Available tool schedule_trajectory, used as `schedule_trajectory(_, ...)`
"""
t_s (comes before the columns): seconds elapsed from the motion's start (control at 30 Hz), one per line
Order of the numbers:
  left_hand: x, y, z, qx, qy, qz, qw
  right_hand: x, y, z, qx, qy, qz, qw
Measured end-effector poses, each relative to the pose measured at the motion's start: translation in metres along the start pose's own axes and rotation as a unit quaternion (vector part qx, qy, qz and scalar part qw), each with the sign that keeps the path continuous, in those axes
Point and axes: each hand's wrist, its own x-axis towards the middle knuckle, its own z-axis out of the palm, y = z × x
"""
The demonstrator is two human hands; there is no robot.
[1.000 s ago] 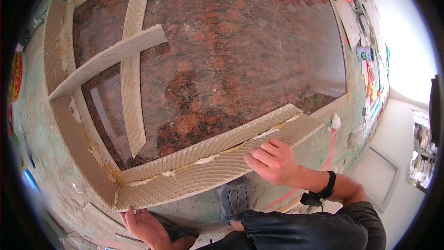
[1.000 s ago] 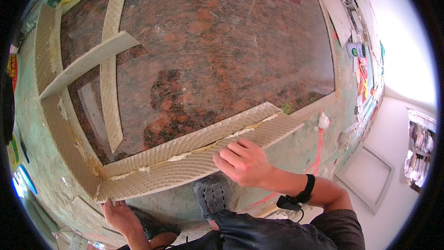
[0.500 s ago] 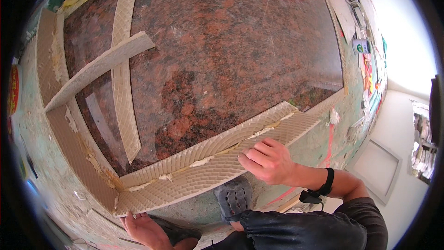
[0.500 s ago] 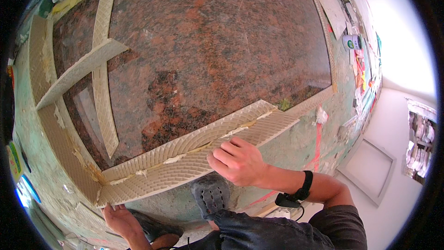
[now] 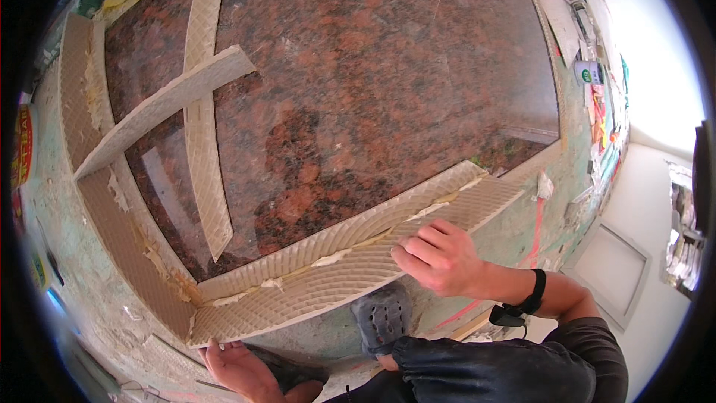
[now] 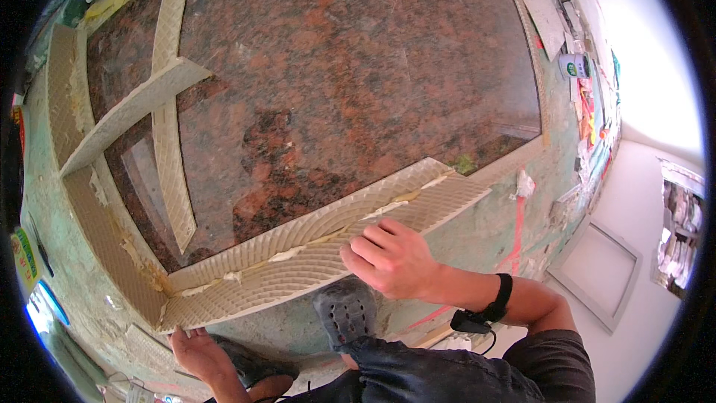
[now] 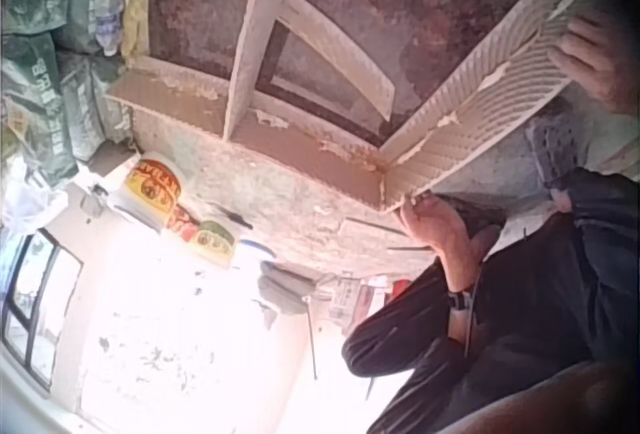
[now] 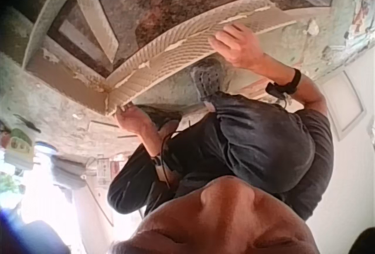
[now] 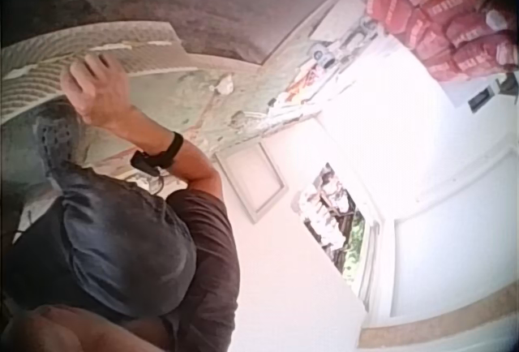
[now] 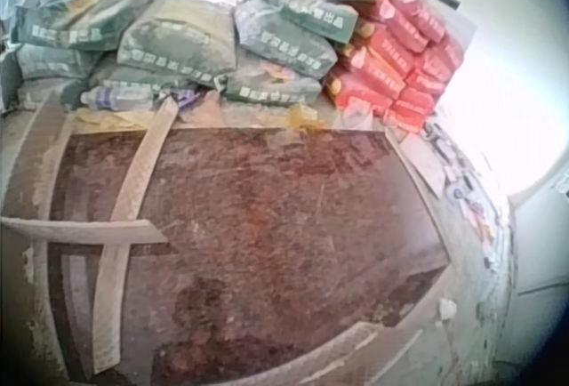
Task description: Arranging and aligning tiles and spacers on a floor during a renovation project.
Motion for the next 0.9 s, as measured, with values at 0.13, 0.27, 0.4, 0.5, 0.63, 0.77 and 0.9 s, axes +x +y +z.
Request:
schedule_trajectory(0.13,-0.003,0.008,0.000,-0.018,0.000,0.005,1.000,0.004,-0.002,0.005,0.004,0.004,-0.009,1.000)
schedule_trajectory(0.27,-0.012,0.010,0.011,0.016,0.023,0.017,0.999,0.004,-0.002,0.001,0.008,-0.011,-0.015,1.000)
schedule_trajectory(0.4,-0.015,0.009,0.041,-0.028,0.018,0.008,0.999,0.005,0.001,-0.002,-0.007,0.006,0.007,1.000)
schedule_trajectory(0.5,-0.018,0.015,0.049,-0.027,0.030,0.030,0.999,0.006,-0.001,0.007,0.005,0.008,0.008,1.000)
schedule_trajectory(0.63,-0.017,0.015,0.040,-0.022,0.024,0.026,0.999,0.010,-0.004,0.009,0.017,0.018,-0.002,1.000)
schedule_trajectory(0.77,-0.024,0.009,0.044,-0.040,0.021,0.014,0.999,0.008,-0.004,0.007,0.003,0.023,-0.004,1.000)
schedule_trajectory(0.9,-0.047,-0.001,0.059,-0.059,-0.013,-0.044,0.997,0.011,-0.005,0.006,0.012,0.029,-0.003,0.999)
